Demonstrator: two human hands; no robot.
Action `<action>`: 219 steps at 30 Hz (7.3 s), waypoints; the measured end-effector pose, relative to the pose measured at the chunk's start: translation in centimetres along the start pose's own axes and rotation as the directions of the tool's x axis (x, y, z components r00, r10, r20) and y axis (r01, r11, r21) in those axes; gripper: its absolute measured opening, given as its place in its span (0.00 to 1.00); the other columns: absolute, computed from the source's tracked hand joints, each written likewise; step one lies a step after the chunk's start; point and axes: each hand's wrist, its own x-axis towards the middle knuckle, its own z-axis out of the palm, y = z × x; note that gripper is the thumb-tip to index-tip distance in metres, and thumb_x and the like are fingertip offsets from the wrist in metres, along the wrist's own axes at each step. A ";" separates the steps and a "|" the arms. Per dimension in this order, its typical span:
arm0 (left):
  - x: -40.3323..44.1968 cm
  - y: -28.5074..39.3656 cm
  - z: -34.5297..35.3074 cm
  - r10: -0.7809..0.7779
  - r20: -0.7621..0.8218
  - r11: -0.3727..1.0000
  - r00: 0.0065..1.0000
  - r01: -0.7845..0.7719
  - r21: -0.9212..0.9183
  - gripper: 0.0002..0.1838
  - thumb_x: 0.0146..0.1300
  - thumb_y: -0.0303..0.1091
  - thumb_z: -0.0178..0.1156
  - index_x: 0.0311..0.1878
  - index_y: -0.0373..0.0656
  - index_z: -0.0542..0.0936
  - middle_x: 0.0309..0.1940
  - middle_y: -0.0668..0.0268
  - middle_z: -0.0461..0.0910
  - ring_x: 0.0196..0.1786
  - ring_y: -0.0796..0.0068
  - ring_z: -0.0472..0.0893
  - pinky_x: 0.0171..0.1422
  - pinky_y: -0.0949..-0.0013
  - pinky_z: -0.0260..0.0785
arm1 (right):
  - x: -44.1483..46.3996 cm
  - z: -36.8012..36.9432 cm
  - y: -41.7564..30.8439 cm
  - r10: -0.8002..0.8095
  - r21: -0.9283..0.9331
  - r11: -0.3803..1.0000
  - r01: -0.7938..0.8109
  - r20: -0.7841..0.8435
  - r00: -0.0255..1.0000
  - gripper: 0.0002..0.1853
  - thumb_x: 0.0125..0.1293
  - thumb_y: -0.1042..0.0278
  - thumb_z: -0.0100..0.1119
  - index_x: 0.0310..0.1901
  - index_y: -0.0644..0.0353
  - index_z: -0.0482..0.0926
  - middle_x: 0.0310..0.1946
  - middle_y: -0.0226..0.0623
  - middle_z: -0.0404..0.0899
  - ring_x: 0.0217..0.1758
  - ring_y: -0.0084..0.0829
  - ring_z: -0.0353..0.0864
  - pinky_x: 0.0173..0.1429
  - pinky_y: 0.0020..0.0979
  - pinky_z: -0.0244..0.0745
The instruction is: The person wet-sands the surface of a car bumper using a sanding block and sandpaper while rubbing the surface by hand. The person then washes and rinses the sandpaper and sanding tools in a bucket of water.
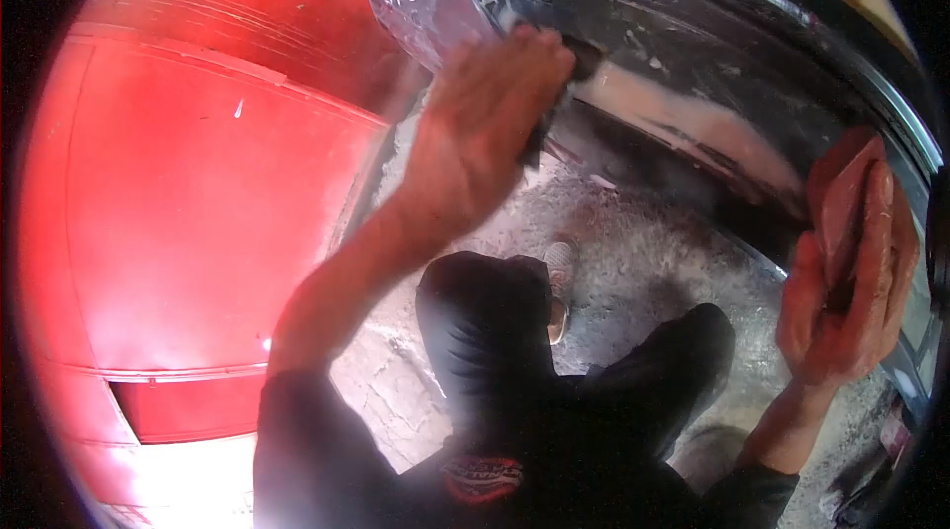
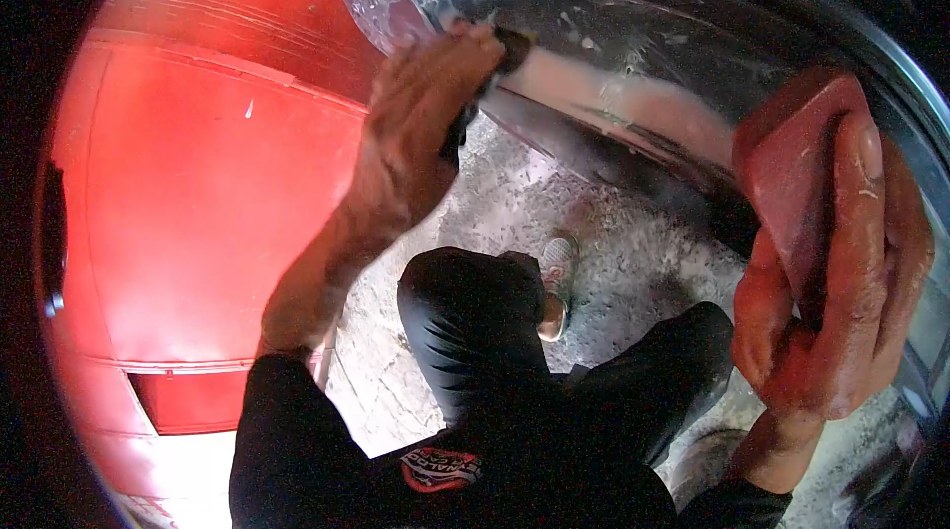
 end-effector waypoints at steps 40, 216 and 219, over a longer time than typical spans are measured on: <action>2.4 -3.9 -1.5 0.147 0.131 0.774 0.980 -0.197 0.602 0.22 0.70 0.27 0.57 0.67 0.46 0.82 0.67 0.60 0.82 0.76 0.59 0.75 0.82 0.40 0.56 | -1.3 -0.5 1.7 -0.088 -0.081 0.992 0.094 0.070 0.994 0.33 0.67 0.75 0.69 0.74 0.64 0.73 0.70 0.50 0.77 0.71 0.51 0.79 0.72 0.44 0.79; 0.5 3.1 3.1 0.040 -0.146 0.964 0.988 -0.077 -0.254 0.29 0.58 0.18 0.63 0.66 0.39 0.82 0.66 0.51 0.83 0.73 0.51 0.78 0.79 0.50 0.65 | 0.5 0.6 -0.3 -0.030 0.085 0.996 0.040 -0.120 0.992 0.33 0.61 0.81 0.66 0.70 0.64 0.78 0.64 0.51 0.82 0.65 0.49 0.83 0.69 0.42 0.78; 0.2 2.8 2.5 -0.070 -0.169 0.996 0.983 0.077 0.039 0.27 0.58 0.15 0.62 0.63 0.38 0.83 0.62 0.51 0.84 0.70 0.51 0.80 0.78 0.51 0.68 | 0.5 0.1 0.1 -0.022 0.113 0.993 0.036 -0.120 0.993 0.32 0.62 0.79 0.65 0.71 0.65 0.78 0.64 0.51 0.82 0.65 0.49 0.83 0.69 0.41 0.77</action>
